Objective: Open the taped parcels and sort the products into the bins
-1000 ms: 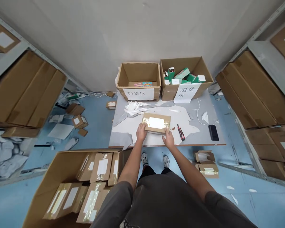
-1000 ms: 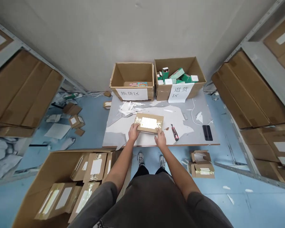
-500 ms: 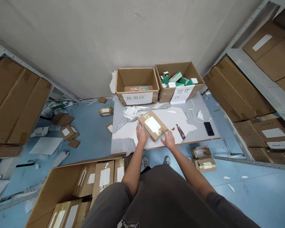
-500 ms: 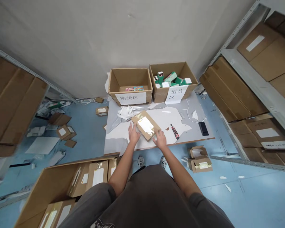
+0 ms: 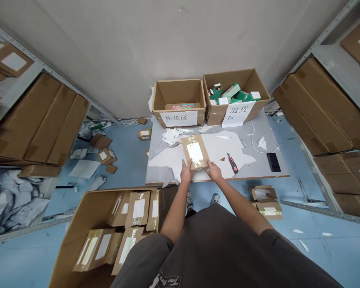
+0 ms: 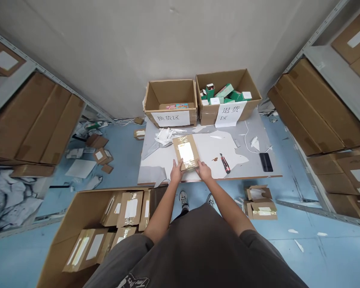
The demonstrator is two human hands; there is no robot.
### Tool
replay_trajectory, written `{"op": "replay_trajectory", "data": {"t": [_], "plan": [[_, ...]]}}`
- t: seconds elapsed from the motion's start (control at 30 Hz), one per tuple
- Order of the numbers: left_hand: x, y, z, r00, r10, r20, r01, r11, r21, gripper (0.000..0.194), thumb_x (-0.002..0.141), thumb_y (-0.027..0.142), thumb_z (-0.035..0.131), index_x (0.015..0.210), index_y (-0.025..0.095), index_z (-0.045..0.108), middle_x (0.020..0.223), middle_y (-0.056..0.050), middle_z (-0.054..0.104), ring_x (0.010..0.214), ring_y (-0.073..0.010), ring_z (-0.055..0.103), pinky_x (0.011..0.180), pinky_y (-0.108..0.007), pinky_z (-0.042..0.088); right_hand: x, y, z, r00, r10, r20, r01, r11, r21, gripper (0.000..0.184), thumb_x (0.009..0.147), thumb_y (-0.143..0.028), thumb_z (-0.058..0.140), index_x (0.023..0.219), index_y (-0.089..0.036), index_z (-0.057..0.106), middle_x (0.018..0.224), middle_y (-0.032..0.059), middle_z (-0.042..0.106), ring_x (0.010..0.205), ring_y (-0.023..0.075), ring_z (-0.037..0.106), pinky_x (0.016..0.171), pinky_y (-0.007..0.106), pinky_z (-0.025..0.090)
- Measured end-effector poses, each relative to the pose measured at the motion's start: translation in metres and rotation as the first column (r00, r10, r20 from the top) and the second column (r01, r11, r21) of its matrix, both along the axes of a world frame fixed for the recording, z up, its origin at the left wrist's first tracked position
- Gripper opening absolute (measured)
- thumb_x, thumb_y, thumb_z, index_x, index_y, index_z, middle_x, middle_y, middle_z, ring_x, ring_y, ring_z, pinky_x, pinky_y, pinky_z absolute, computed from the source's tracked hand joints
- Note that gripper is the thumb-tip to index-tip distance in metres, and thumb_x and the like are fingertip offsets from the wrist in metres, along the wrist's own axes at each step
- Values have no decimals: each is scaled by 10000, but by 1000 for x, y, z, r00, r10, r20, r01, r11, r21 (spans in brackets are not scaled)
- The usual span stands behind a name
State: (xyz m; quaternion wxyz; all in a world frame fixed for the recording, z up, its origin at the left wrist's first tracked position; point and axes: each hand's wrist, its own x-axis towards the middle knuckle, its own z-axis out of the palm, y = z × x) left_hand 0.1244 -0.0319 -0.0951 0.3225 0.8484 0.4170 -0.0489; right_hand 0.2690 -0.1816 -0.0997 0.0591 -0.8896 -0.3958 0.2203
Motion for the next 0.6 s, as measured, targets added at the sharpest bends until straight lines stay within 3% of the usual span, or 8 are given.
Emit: {"op": "replay_trajectory", "data": {"t": [0.1, 0.23, 0.37, 0.47, 0.6], "plan": [[-6, -1, -2, 1000, -8, -9, 8, 1000, -23, 869, 998, 163, 626, 1747, 400, 256, 1636, -125, 520, 1327, -307, 682, 1104, -409, 555, -17, -5, 1, 999, 16, -29, -16, 1000, -24, 768, 1077, -493, 600, 1718, -216, 278, 1392, 185, 643, 1200, 289, 675, 927, 339, 547], [-6, -5, -5, 999, -22, 23, 22, 1000, -9, 935, 932, 96, 634, 1748, 358, 261, 1597, -132, 513, 1287, -293, 696, 1085, -391, 565, -21, -5, 7, 997, 25, -76, -29, 999, -46, 839, 1033, -588, 656, 1706, -251, 284, 1375, 193, 668, 1155, 299, 712, 891, 354, 562], [-5, -3, -2, 998, -53, 35, 53, 999, 1, 886, 934, 107, 639, 1732, 318, 316, 1549, -142, 555, 1306, -310, 682, 1112, -422, 555, -17, -2, 14, 996, 2, -90, -4, 1000, -29, 765, 1031, -547, 679, 1654, -225, 372, 1361, 197, 697, 1166, 301, 726, 901, 348, 560], [-7, -1, 11, 992, -86, 94, 84, 996, 30, 823, 945, 120, 640, 1705, 297, 380, 1551, -133, 578, 1360, -312, 646, 1138, -427, 540, -14, -4, 26, 996, -3, -84, 4, 1000, 4, 606, 1094, -426, 588, 1626, -192, 418, 1381, 188, 710, 1166, 288, 730, 933, 347, 552], [0, 8, 47, 969, -127, 210, 104, 988, 117, 674, 1008, 239, 638, 1655, 314, 464, 1578, -87, 597, 1394, -309, 612, 1144, -396, 522, 2, -3, 61, 1000, -27, 11, 26, 995, 94, 486, 1150, -364, 439, 1603, -189, 464, 1386, 176, 711, 1181, 282, 715, 974, 348, 525]]}}
